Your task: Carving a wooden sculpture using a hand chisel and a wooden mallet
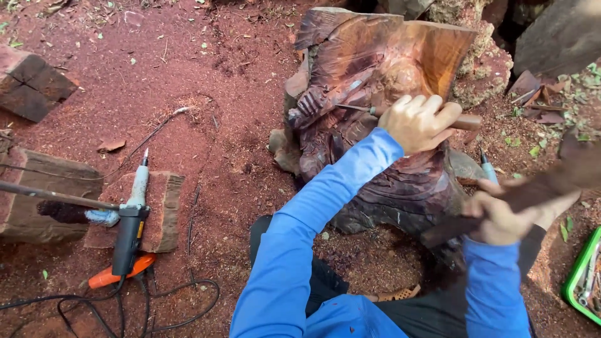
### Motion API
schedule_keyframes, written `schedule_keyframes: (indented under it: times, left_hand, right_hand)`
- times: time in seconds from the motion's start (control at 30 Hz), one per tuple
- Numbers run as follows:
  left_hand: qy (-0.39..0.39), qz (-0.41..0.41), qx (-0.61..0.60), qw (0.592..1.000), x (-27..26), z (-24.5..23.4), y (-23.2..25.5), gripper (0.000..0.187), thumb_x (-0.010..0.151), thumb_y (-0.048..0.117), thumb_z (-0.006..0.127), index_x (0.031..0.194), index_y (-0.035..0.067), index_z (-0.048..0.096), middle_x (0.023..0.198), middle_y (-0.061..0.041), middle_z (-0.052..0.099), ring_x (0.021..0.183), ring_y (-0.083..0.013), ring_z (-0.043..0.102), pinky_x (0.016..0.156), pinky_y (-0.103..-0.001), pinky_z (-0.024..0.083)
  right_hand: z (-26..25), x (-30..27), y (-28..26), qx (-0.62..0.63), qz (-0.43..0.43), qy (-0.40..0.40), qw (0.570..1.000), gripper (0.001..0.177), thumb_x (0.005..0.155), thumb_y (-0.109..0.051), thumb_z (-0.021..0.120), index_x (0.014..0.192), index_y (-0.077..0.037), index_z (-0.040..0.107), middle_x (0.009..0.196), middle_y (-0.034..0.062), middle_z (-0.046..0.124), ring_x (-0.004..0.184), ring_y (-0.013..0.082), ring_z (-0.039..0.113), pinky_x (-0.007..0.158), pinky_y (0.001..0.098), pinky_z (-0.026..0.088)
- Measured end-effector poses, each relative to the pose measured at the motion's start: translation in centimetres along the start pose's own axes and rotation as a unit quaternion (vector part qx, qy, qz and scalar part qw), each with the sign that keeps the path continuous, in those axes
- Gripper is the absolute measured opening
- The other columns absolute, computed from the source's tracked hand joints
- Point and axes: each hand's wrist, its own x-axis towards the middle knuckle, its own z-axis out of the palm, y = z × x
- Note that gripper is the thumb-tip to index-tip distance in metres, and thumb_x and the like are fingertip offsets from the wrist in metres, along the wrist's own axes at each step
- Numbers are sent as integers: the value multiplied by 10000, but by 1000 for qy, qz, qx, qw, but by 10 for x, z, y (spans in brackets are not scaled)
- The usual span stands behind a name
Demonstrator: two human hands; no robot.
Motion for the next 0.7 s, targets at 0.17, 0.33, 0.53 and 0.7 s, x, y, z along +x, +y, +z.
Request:
schedule_keyframes:
  times: [0.17, 0.33, 0.53, 0.7]
  left_hand:
    - [45, -18, -3, 999, 7, 11, -5, 360, 806, 346, 818, 1008, 131, 611, 777, -22, 583, 587, -176, 587, 527, -326, 470]
    - [43, -81, 38, 995, 21, 17, -7, 220, 912, 148, 679, 1028, 117, 495, 736, -25, 481, 546, -189, 567, 505, -385, 514]
    - [-12, -139, -8, 990, 25, 22, -14, 244, 848, 187, 716, 969, 143, 509, 749, -33, 510, 575, -237, 584, 522, -413, 505]
    - [8, -140, 20, 990, 36, 2, -17, 292, 878, 347, 678, 996, 122, 536, 809, -38, 534, 606, -233, 601, 620, -428, 538]
  right_hand:
    - [26, 22, -4, -381, -115, -120, 909, 480, 770, 113, 609, 1238, 40, 534, 1026, 162, 665, 843, 292, 635, 760, 387, 512]
    - [25, 35, -1, -201, 3, -85, 976, 241, 906, 54, 609, 1118, 21, 497, 971, 151, 686, 537, 174, 536, 471, 280, 437]
    - [19, 54, -10, -169, 22, -102, 980, 323, 847, 95, 499, 1138, -17, 418, 1028, 189, 678, 532, 189, 526, 456, 276, 449]
    - [16, 68, -24, -371, -16, -168, 913, 413, 781, 117, 622, 1188, 58, 585, 950, 162, 683, 686, 251, 602, 594, 350, 481]
